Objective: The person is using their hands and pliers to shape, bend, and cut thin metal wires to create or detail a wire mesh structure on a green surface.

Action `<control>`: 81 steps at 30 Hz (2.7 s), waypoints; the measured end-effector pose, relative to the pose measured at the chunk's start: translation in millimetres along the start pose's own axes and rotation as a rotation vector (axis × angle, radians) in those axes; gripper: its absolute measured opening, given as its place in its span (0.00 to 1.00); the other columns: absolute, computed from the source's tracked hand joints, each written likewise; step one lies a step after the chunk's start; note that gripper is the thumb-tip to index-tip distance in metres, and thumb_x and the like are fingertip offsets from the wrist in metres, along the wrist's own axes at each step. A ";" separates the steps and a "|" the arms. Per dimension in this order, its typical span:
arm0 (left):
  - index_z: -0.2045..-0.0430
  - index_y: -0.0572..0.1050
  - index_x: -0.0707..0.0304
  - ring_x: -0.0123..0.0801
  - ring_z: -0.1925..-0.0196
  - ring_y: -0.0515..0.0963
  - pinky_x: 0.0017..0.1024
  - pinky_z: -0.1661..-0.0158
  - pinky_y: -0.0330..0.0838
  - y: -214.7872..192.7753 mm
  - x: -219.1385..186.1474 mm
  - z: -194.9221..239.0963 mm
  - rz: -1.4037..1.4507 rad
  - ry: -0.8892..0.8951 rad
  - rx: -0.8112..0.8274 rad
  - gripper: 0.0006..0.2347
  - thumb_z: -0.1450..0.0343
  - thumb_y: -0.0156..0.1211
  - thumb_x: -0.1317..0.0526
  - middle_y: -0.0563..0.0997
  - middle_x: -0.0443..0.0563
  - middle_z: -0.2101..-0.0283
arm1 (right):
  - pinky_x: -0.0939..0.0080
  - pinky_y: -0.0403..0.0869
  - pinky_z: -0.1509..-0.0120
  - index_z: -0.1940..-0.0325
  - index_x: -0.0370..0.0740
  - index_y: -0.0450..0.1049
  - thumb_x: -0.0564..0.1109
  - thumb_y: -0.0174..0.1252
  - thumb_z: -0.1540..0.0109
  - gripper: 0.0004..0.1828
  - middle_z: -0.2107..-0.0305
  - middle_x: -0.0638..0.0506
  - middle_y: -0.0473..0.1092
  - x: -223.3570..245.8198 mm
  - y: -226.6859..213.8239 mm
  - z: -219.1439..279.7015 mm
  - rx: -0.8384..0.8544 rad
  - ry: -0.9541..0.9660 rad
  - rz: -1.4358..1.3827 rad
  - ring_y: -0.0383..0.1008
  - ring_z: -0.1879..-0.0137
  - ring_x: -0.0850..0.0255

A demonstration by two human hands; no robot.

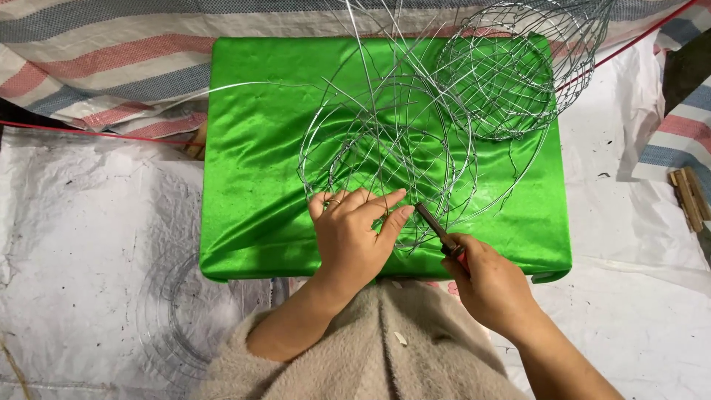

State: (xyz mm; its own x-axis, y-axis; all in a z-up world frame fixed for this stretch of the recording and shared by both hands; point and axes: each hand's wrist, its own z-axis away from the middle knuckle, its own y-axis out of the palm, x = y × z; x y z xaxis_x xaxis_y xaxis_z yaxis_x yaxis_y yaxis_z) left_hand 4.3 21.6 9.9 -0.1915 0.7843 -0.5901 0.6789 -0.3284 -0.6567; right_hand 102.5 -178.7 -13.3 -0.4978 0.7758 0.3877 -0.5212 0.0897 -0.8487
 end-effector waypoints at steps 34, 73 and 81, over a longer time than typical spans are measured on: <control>0.75 0.81 0.60 0.33 0.66 0.74 0.38 0.41 0.56 12.4 -9.5 -10.8 0.140 -0.157 -0.182 0.02 0.32 0.66 0.63 0.79 0.43 0.74 | 0.64 0.75 0.45 0.32 0.41 0.64 0.41 0.55 0.36 0.27 0.48 0.53 0.79 31.0 36.7 23.8 0.230 -0.122 -0.886 0.78 0.51 0.64; 0.67 0.81 0.58 0.35 0.57 0.72 0.48 0.33 0.44 39.4 -21.9 20.6 0.173 -0.194 -0.129 0.04 0.31 0.63 0.61 0.74 0.45 0.67 | 0.66 0.73 0.62 0.52 0.38 0.75 0.38 0.62 0.39 0.12 0.70 0.54 0.76 19.1 73.7 -0.9 -0.081 -0.124 -0.889 0.71 0.67 0.66; 0.64 0.81 0.51 0.37 0.56 0.74 0.49 0.35 0.42 42.3 -19.6 21.9 0.145 -0.196 -0.238 0.04 0.29 0.65 0.58 0.73 0.41 0.71 | 0.53 0.74 0.59 0.59 0.43 0.76 0.44 0.65 0.38 0.06 0.79 0.49 0.72 5.6 66.1 -5.9 -0.072 -0.188 -0.697 0.71 0.71 0.57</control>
State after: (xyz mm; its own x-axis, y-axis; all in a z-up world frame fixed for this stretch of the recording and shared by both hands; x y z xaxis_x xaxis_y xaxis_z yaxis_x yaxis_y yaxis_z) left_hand 21.2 -19.1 -16.6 -0.1980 0.6147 -0.7635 0.8509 -0.2789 -0.4452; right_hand 69.4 -164.7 -69.3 -0.1801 0.4035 0.8971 -0.7171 0.5704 -0.4005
